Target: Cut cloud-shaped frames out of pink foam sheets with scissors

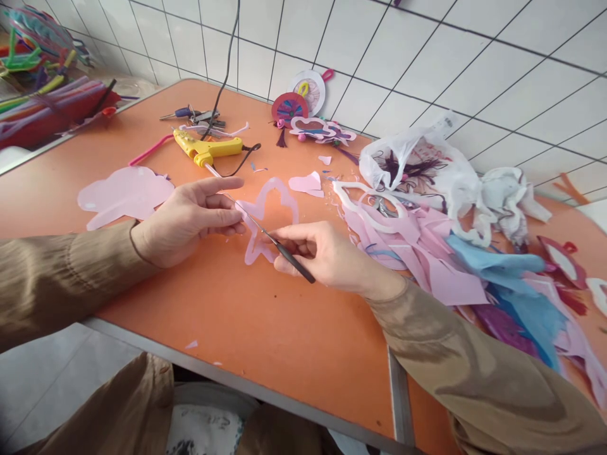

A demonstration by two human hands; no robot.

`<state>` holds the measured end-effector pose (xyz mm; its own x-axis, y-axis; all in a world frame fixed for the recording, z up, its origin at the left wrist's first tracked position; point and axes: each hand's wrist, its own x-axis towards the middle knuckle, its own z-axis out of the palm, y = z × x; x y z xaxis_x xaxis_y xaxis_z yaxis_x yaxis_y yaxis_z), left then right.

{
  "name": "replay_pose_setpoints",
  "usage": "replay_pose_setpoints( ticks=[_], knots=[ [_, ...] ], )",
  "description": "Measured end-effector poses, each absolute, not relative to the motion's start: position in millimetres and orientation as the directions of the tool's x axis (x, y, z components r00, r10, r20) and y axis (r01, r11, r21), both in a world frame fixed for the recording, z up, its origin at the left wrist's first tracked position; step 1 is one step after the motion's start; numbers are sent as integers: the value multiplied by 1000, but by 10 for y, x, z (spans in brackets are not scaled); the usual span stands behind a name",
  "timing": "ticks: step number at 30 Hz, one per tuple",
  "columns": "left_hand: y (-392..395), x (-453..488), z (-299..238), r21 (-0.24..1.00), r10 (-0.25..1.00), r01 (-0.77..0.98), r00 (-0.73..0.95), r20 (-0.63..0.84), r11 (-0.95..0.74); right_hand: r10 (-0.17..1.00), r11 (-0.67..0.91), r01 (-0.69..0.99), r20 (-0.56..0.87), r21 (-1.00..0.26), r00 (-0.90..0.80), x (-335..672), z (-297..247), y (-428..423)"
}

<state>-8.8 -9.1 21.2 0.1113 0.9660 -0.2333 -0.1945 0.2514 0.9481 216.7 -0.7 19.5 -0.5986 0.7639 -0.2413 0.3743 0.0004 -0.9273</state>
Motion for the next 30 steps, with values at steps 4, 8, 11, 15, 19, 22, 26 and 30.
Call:
replay_pose_setpoints(
  ticks=[4,8,11,15,19,22,26,30],
  knots=[
    [-86,-93,189,961,973,-167,112,-201,218,752,8,371,-239,-929,-614,2175,197,-2],
    [-74,-100,180,970,978,-147,102,-179,193,745,27,396,-246,-918,-620,2239,144,19],
    [-63,-106,196,974,982,-142,94,-166,178,746,18,392,-249,-920,-618,2302,98,43],
    [-55,-118,224,979,985,-130,84,-148,158,749,-14,365,-252,-931,-613,2346,66,75],
    [-57,-130,229,981,986,-120,86,-143,153,754,-39,368,-269,-929,-600,2341,129,46],
    [-57,-138,229,985,986,-98,95,-136,145,759,-68,349,-276,-935,-589,2327,215,-11],
    [-58,-141,252,988,986,-48,91,-141,146,752,-78,345,-282,-935,-596,2328,240,-25],
    [-60,-136,277,988,984,0,91,-154,155,727,-54,328,-263,-943,-635,2342,141,41]
  ],
)
